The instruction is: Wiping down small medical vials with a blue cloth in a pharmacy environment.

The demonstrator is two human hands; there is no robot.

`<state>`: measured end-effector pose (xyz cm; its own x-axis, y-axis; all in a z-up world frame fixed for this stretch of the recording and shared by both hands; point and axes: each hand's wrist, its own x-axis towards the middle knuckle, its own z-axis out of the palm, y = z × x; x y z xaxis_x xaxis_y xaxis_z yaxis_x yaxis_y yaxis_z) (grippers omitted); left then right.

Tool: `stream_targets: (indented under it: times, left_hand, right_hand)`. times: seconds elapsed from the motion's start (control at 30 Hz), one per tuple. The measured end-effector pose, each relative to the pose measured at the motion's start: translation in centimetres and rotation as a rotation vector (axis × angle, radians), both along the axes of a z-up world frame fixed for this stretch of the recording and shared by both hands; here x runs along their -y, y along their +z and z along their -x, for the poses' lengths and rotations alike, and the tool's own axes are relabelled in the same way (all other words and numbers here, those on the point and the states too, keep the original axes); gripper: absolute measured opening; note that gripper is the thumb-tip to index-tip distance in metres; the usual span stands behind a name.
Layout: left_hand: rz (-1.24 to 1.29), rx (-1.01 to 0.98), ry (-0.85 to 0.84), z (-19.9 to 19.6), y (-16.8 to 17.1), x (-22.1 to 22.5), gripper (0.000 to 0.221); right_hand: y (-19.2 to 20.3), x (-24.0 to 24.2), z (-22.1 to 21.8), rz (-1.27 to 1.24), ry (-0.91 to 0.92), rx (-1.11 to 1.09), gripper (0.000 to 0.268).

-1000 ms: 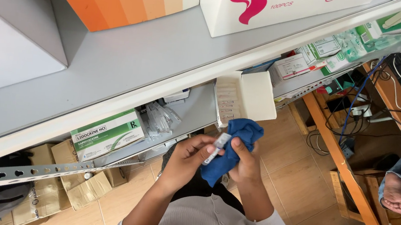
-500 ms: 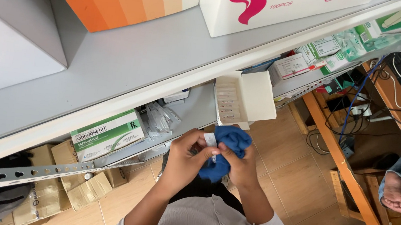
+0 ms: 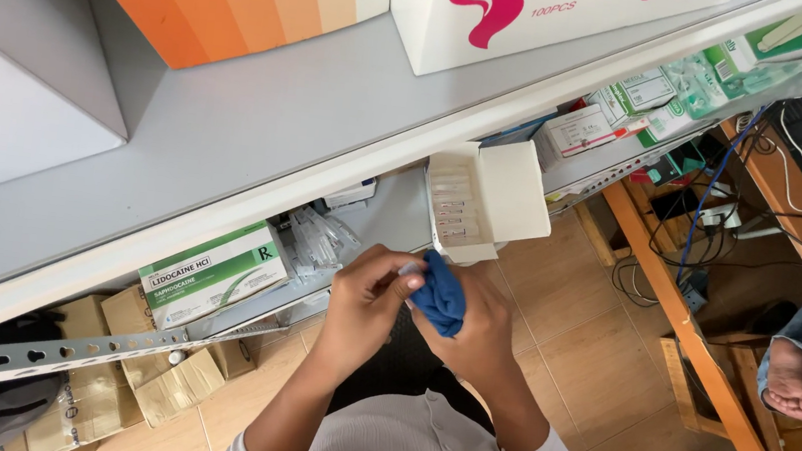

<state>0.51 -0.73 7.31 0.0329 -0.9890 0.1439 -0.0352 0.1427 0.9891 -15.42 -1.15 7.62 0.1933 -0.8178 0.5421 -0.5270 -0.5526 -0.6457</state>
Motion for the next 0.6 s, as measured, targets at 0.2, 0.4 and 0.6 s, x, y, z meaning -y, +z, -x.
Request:
stream_targets:
  times: [0.2, 0.4, 0.6]
  left_hand:
    - [0.037, 0.0, -0.117, -1.5, -1.1, 1.4, 0.013]
    - [-0.145, -0.419, -0.301, -2.0, -2.2, 2.0, 0.019]
    - [0.085, -0.108, -0.085, -1.0, -1.5, 0.9, 0.012]
  right_hand:
    - [-2.0, -0.6, -0.7, -0.483, 0.071, 0.369, 0.042]
    - [-3.8, -0.2, 0.6, -1.208, 0.684, 1.213, 0.047]
    - [-5.6, -0.1, 0.9, -1.001, 0.566, 1.251, 0.047]
